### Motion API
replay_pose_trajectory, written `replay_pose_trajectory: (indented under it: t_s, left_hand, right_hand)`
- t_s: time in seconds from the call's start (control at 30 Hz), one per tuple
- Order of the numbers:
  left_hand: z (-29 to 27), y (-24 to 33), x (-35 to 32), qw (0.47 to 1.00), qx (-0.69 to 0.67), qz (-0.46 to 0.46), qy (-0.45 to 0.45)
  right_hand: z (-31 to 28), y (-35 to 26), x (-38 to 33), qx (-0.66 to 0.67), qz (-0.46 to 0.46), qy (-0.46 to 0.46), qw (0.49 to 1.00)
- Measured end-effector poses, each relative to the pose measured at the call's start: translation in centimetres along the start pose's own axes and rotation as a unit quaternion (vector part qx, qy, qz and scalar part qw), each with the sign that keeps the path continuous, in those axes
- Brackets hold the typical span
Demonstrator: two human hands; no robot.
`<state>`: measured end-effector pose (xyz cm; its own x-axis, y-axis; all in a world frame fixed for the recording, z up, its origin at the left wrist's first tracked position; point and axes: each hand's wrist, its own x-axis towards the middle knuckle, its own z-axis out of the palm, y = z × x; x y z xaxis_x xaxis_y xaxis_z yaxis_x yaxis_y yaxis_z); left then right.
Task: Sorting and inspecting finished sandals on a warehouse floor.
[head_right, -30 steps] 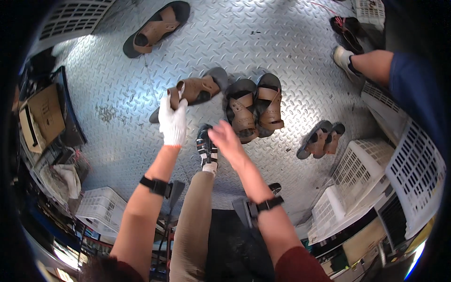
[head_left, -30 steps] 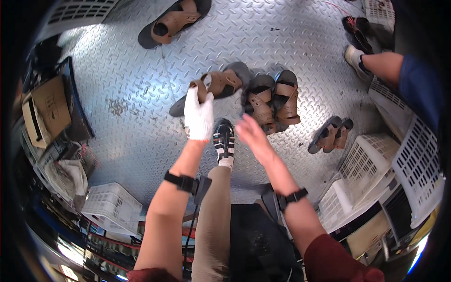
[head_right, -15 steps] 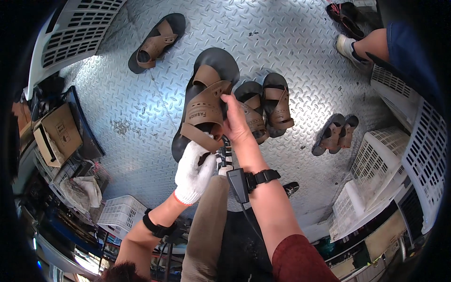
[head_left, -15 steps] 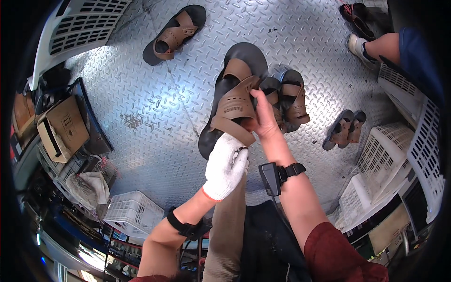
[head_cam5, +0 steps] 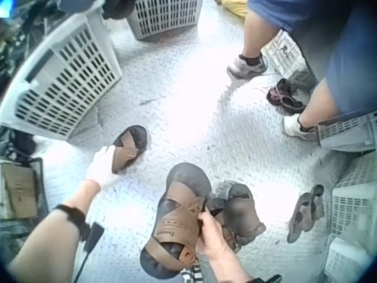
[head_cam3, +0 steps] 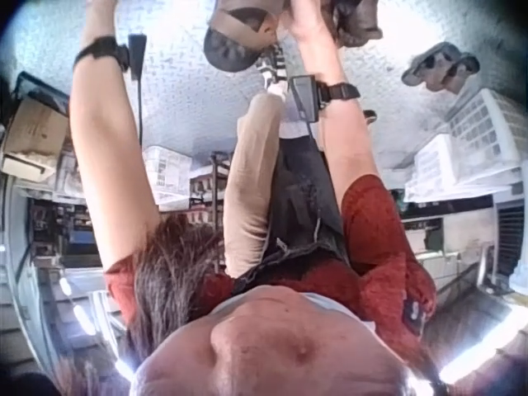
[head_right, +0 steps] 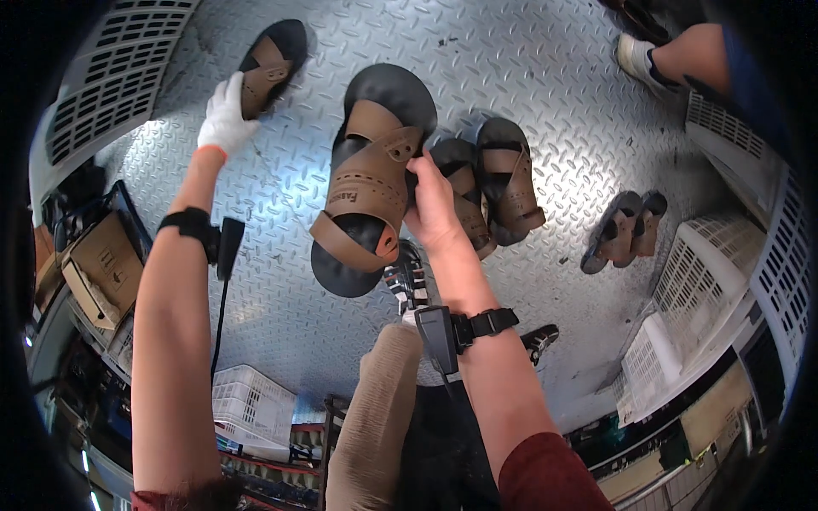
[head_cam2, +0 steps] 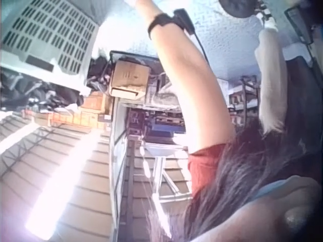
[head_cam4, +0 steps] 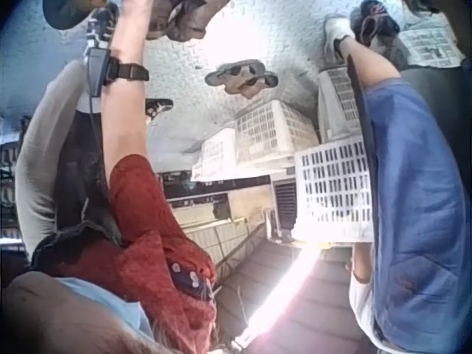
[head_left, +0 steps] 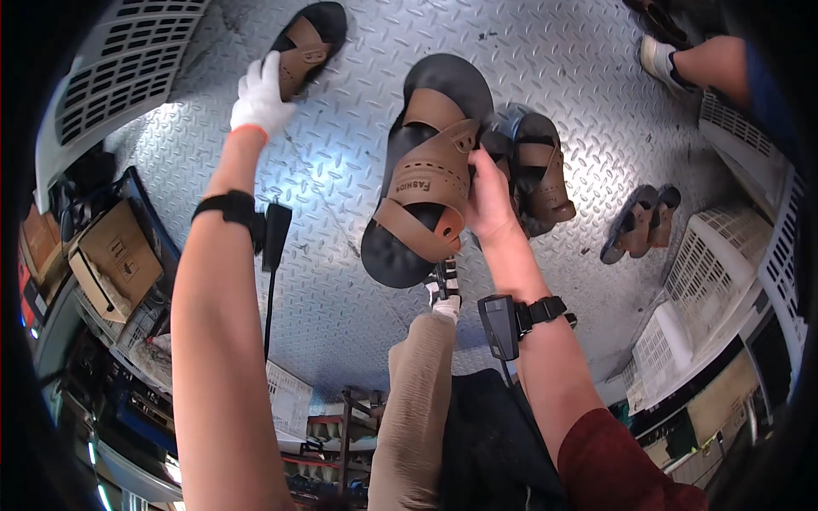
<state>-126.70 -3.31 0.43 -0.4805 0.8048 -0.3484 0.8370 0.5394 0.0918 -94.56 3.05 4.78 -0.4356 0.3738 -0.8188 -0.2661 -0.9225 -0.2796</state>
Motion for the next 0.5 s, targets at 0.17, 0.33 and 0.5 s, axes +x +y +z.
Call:
replay_pose_trajectory:
  t_s: [0.17,0.33,0.5]
  left_hand:
    - [2.7,2.5,0.0,0.976,-0.088,-0.160,-0.121]
    - [2.8,5.8,-7.0,0.971,-0.158,-0.156,-0.085]
    - [-1.5,7.8,-12.2,0.838,-0.409,-0.261,-0.249]
  right_hand:
    - [-1.2,0.5,-0.5,-0.021,0.000,0.037,0.999]
    - [-2.6,1.9,-0.5,-0.037,0.016,0.039,0.998]
    - [-2.2,2.3,-1.1,-0.055,0.024,0.029,0.998]
